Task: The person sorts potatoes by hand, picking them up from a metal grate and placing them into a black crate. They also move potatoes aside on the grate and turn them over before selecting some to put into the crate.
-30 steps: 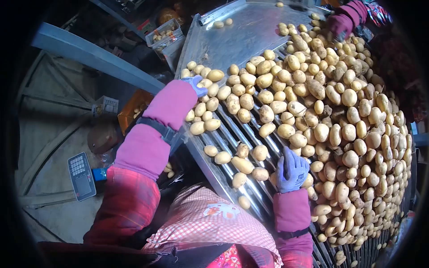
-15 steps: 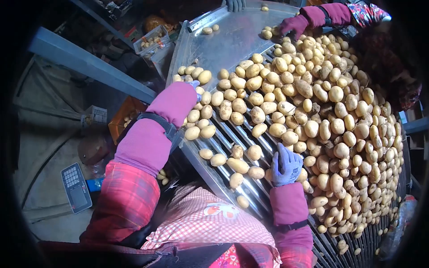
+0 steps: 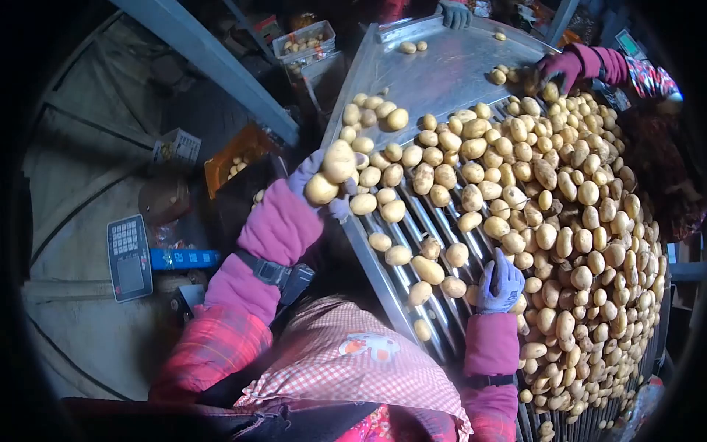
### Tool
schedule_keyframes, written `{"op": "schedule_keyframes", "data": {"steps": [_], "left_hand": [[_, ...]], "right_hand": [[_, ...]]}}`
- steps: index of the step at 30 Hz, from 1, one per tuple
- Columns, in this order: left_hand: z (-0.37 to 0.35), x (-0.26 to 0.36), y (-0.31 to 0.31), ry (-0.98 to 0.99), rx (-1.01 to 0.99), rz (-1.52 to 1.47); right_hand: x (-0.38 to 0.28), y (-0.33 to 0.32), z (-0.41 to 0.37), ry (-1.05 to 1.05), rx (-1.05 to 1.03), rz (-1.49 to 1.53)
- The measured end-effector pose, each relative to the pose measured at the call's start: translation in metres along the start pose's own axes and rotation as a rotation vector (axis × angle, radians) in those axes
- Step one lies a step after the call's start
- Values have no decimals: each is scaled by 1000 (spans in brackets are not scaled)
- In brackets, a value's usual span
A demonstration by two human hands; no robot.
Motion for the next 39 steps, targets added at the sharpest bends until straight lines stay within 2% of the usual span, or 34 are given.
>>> {"op": "schedule_keyframes", "data": {"steps": [1, 2, 4, 5, 6, 7, 9, 10, 11, 12, 14, 15, 18, 19, 20, 21, 23, 26, 27, 28, 30, 31, 33, 34, 35, 36, 37, 38, 39], "left_hand": [[-13, 2, -4, 58, 59, -47], [-30, 10, -22, 126, 32, 117], [-77, 27, -38, 236, 348, 318], [-102, 35, -29, 186, 505, 523], [-127, 40, -67, 220, 670, 547], [-153, 45, -92, 217, 678, 635], [-181, 46, -156, 169, 625, 545], [-197, 60, -181, 263, 933, 1239], [-205, 67, -179, 351, 1198, 1952], [-193, 66, -164, 340, 1194, 1957], [-154, 63, -122, 692, 1002, 1752], [-127, 57, -102, 659, 904, 1705], [-43, 15, -28, 643, 545, 2023], [-20, -3, -22, 500, 484, 1909], [2, -20, -12, 520, 429, 2085], [19, -29, -3, 436, 337, 2184], [66, -56, -1, 372, 159, 2283], [100, -53, -12, 346, 26, 2320], [110, -43, -5, 257, 15, 2179], [114, -33, -8, 514, -169, 2348], [111, -33, 11, 792, -377, 2479], [113, -32, 15, 810, -394, 2650], [112, -44, 24, 595, -150, 2464], [104, -63, 20, 374, 72, 2081], [88, -90, 47, 193, -189, 2117], [82, -126, 48, 16, -337, 2463], [64, -142, 50, 123, -486, 2308], [50, -157, 44, 226, -476, 2234], [46, -174, 38, 197, -509, 2231]], "right_hand": [[0, -1, 0, -7, 2, 6], [-1, -1, 1, -13, 6, 16], [1, 0, -1, 5, -5, -6], [1, 0, -1, -9, 7, -12], [2, 0, -3, 0, 6, -15], [2, 0, -3, 1, 1, -19], [2, 0, -4, 11, -8, -20], [3, 0, -4, 16, -22, -27], [3, 1, -4, 20, -37, -33], [2, 1, -4, 34, -41, -43], [2, 1, -3, 32, -42, -33], [3, 1, -3, 22, -33, -24], [-1, -2, -3, 23, -4, -11], [-1, -3, -2, 26, 1, 3], [1, -2, -3, 27, 1, 2], [-1, -3, -2, 32, 10, -6], [0, -4, -3, 52, 26, 13], [-5, -9, 0, 48, 45, 5], [-4, -9, 0, 49, 49, 12], [-2, -9, 0, 41, 47, 11], [-2, -9, -1, 40, 57, 28], [-4, -10, 0, 25, 67, 20], [-2, -9, 1, 35, 64, 20], [-2, -9, -1, 43, 55, 28], [-3, -8, -1, 42, 53, 31], [-3, -8, -1, 51, 48, 21], [-4, -9, -1, 57, 40, 15], [-4, -9, 0, 67, 22, 4], [-3, -7, -1, 63, 13, -19]]}}
Point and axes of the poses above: each hand's wrist, its own z-axis towards the middle knuckle, its own y-axis out of the palm, x = y × z, the point moved 5 cm from there along z, towards the middle knuckle, and after that the axes turned 1 degree about -y, right-handed, at the moved point
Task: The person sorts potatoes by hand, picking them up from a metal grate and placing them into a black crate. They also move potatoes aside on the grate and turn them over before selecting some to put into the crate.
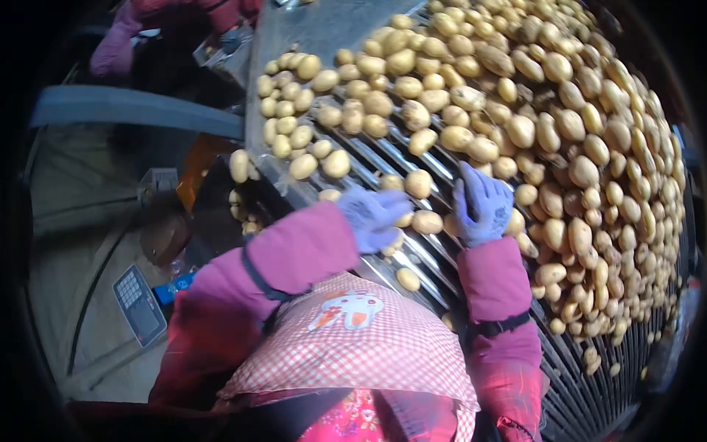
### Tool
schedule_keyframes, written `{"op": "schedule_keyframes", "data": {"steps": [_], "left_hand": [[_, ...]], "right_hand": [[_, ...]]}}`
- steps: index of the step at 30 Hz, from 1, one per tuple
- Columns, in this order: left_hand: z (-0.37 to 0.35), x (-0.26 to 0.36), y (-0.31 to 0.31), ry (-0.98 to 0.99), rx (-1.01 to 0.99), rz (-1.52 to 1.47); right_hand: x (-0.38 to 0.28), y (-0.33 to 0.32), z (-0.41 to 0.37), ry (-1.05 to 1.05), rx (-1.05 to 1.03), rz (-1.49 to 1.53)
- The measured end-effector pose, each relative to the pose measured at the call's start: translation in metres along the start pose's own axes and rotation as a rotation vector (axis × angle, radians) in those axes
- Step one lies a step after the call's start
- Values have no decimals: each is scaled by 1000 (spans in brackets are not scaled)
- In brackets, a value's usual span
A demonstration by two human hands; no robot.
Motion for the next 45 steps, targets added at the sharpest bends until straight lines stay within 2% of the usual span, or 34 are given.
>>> {"op": "schedule_keyframes", "data": {"steps": [1, 4, 8, 10, 11, 13, 14, 15, 16, 17, 18, 20, 21, 23, 24, 26, 28, 30, 32, 34, 35, 36, 38, 39, 43, 45], "left_hand": [[9, 10, 6, -145, -208, 106], [26, 21, 7, -305, -311, 200], [17, 8, 7, -342, -341, 140], [8, -7, 3, -394, -266, -116], [-4, -17, -2, -420, -33, -293], [-24, -43, -15, -582, 113, -674], [-48, -53, -31, -548, 392, -713], [-67, -49, -68, -737, 411, -534], [-108, -85, -55, -629, 638, -483], [-142, -101, -65, -814, 534, -547], [-172, -101, -74, -999, 637, -710], [-219, -114, -88, -998, 365, 82], [-227, -122, -84, -991, 373, 81], [-233, -122, -89, -871, 549, 516], [-215, -118, -97, -876, 547, 512], [-141, -107, -114, -857, 586, -81], [-68, -93, -109, -597, 562, -420], [4, -87, -107, -299, 381, 54], [61, -83, -105, -301, 375, 139], [109, -105, -92, -349, 399, 236], [134, -124, -84, -432, 334, 150], [151, -136, -91, -390, 402, 0], [182, -156, -96, -469, 302, 51], [195, -162, -98, -433, 236, 50], [201, -159, -93, -394, 262, 256], [196, -158, -91, -384, 233, 243]], "right_hand": [[1, 2, -1, 0, -9, 11], [5, 5, -1, -3, -16, 26], [4, 4, -3, -14, -18, 37], [6, 4, -2, -5, -28, 38], [6, 4, -3, -18, -19, 33], [6, 3, -4, -27, -16, 26], [6, 2, -5, -27, -18, 25], [6, 2, -5, -28, -22, 39], [6, 2, -4, -29, -22, 51], [4, 1, -3, -42, -21, 44], [3, -1, -2, -32, -28, 54], [1, -3, 0, -30, -28, 67], [1, -3, 0, -18, -47, 63], [0, -3, 1, -12, -58, 58], [0, -3, 1, -12, -64, 72], [-2, -3, 1, -19, -62, 67], [-4, -6, 4, -35, -44, 59], [-2, -6, 5, -35, -79, 66], [-4, -8, 8, -56, -36, 92], [-4, -9, 9, -64, -28, 73], [-3, -8, 9, -59, -23, 87], [-3, -8, 9, -37, -38, 73], [-1, -8, 10, -28, -24, 105], [-1, -7, 11, -25, -23, 106], [-1, -11, 15, -17, -18, 140], [-2, -10, 15, -9, -32, 144]]}}
Point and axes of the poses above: each hand's wrist, its own z-axis towards the middle knuckle, its own y-axis out of the palm, x = y × z, the point moved 5 cm from there along z, towards the middle knuckle, and after that the axes turned 1 degree about -y, right-handed, at the moved point
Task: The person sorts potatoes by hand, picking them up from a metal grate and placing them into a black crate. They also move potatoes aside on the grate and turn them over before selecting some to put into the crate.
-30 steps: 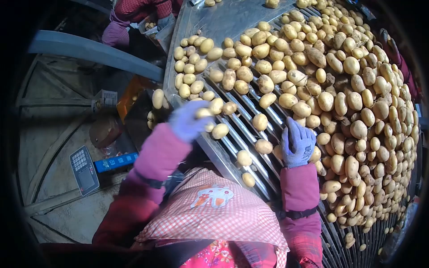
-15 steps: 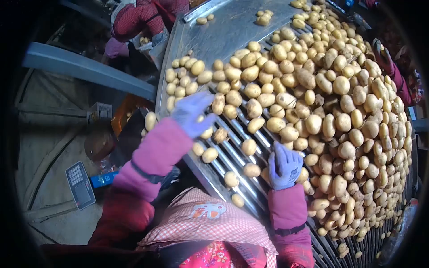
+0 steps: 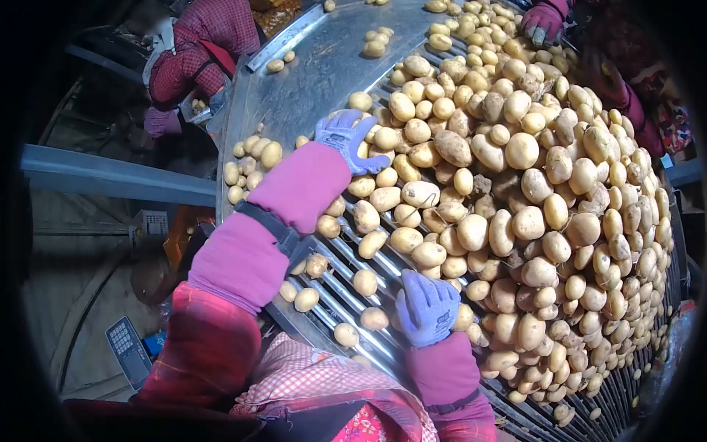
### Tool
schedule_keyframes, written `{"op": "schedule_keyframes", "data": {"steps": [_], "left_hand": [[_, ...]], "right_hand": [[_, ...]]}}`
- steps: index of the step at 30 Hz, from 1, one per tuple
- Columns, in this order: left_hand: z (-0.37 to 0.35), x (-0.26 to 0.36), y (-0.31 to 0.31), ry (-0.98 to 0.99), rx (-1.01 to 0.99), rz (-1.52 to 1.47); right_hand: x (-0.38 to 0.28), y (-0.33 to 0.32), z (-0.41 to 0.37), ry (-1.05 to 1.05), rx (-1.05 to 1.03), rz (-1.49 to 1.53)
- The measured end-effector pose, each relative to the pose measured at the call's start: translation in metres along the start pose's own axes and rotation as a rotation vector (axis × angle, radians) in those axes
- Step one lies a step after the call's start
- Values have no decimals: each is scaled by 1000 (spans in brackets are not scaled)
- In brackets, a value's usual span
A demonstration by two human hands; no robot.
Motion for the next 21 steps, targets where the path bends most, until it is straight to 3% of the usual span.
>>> {"op": "schedule_keyframes", "data": {"steps": [3, 6, 7, 10, 12, 16, 19, 21], "left_hand": [[-16, -10, -2, 110, -61, -53], [-65, 3, -19, 319, 160, -22], [-84, 9, -23, 348, 110, 3], [-128, 16, -28, 326, 139, 107], [-152, 14, -30, 188, -110, -7], [-175, 60, -52, 284, 48, -14], [-198, 86, -7, 384, -21, -64], [-203, 72, -7, 354, -31, -17]], "right_hand": [[1, -1, 2, -10, -13, 11], [2, 0, 1, -32, -8, 40], [2, -1, 0, -39, 3, 49], [4, -2, -4, -6, 2, 71], [3, -3, -5, -9, 11, 77], [2, -1, -8, -17, 1, 47], [2, 4, -10, -26, -4, 6], [0, 2, -11, -16, -22, -12]]}}
Point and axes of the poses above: each hand's wrist, its own z-axis towards the middle knuckle, its own y-axis out of the palm, x = y × z, the point moved 5 cm from there along z, towards the middle knuckle, and after that the axes turned 1 degree about -y, right-handed, at the moved point
